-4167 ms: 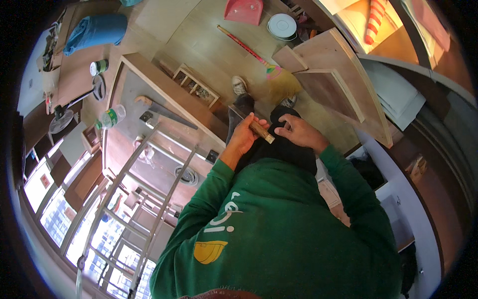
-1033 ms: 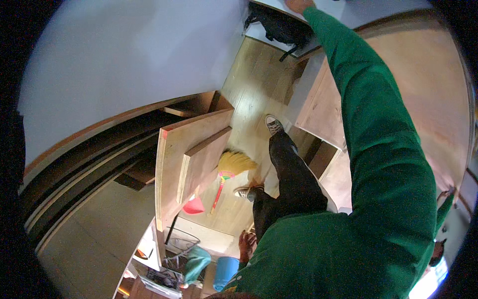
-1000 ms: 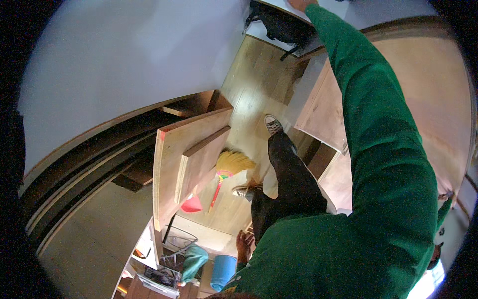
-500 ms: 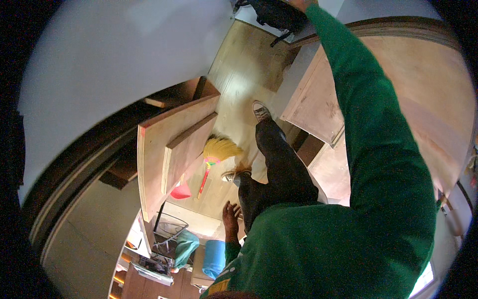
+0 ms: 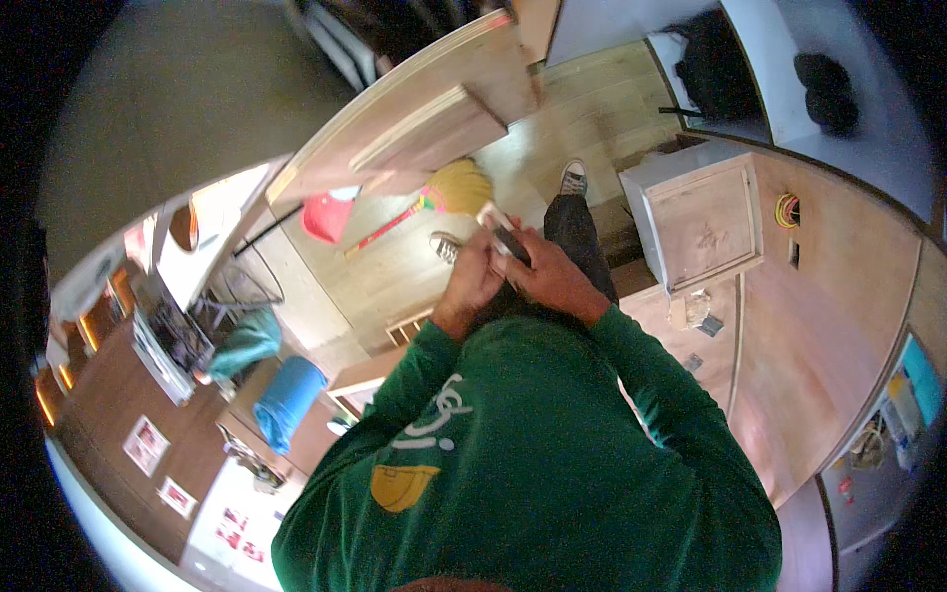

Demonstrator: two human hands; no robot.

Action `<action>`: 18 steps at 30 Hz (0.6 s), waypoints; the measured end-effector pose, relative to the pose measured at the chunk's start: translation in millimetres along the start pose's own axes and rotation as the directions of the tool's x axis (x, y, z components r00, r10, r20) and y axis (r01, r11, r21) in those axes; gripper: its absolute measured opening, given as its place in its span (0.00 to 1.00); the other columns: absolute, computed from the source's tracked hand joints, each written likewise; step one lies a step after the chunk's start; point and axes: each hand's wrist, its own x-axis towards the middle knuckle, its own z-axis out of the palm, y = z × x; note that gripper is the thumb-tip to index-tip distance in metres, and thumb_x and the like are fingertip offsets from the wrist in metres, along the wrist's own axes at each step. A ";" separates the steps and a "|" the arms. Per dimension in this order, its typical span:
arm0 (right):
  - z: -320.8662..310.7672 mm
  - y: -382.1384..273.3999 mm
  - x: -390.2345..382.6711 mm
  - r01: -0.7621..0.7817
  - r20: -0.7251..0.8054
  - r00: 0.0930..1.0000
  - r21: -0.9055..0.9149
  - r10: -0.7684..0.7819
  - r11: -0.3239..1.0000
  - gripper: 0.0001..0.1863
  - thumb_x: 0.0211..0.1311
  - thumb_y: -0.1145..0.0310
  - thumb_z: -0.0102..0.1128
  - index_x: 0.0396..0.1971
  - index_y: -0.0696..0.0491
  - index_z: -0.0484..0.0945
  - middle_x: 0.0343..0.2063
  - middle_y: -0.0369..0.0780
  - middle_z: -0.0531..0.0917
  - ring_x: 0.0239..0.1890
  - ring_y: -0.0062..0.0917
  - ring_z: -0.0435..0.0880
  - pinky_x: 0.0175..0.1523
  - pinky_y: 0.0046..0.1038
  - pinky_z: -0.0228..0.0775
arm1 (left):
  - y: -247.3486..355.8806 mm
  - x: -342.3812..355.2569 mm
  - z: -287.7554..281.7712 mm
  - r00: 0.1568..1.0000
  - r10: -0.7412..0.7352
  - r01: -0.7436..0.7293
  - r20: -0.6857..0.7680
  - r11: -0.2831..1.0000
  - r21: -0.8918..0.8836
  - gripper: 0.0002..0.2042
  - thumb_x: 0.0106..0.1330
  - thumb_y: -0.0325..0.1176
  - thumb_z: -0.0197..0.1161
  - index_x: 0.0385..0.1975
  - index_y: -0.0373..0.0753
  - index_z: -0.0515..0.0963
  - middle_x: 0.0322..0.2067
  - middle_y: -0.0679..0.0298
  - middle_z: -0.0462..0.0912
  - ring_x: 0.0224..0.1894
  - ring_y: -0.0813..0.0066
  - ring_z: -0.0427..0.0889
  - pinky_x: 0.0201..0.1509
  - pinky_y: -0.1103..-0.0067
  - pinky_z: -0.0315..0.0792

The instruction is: The person uses a utility knife to trim the edge of a wooden cabinet door while it is mounted. They repeatedly lift the door to check the fit and scrape the edge with the blade. Another person is visible in the background working on the floor.

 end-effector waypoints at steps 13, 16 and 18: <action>199.3 -177.2 6.7 -0.273 0.374 0.901 0.100 0.218 0.957 0.16 0.82 0.58 0.41 0.46 0.56 0.71 0.22 0.34 0.71 0.16 0.19 0.73 0.23 0.26 0.68 | 156.1 -171.1 -130.9 0.874 0.460 -0.480 -0.158 0.763 -0.432 0.21 0.81 0.43 0.49 0.60 0.30 0.67 0.59 0.50 0.77 0.62 0.55 0.78 0.70 0.65 0.75; 232.7 -191.3 12.3 -0.228 0.362 0.915 0.090 0.181 0.970 0.20 0.82 0.56 0.40 0.48 0.59 0.71 0.23 0.34 0.72 0.17 0.19 0.72 0.25 0.24 0.68 | 171.2 -192.0 -151.8 0.863 0.488 -0.483 -0.131 0.721 -0.497 0.22 0.81 0.44 0.50 0.61 0.29 0.67 0.59 0.50 0.77 0.62 0.58 0.78 0.70 0.68 0.75; 252.5 -201.7 17.5 -0.173 0.384 0.911 0.028 0.150 0.985 0.19 0.82 0.56 0.39 0.47 0.58 0.72 0.23 0.34 0.72 0.16 0.19 0.71 0.24 0.23 0.67 | 172.6 -199.6 -168.9 0.838 0.530 -0.514 -0.131 0.684 -0.518 0.22 0.81 0.44 0.50 0.60 0.29 0.67 0.58 0.50 0.77 0.61 0.57 0.79 0.70 0.67 0.74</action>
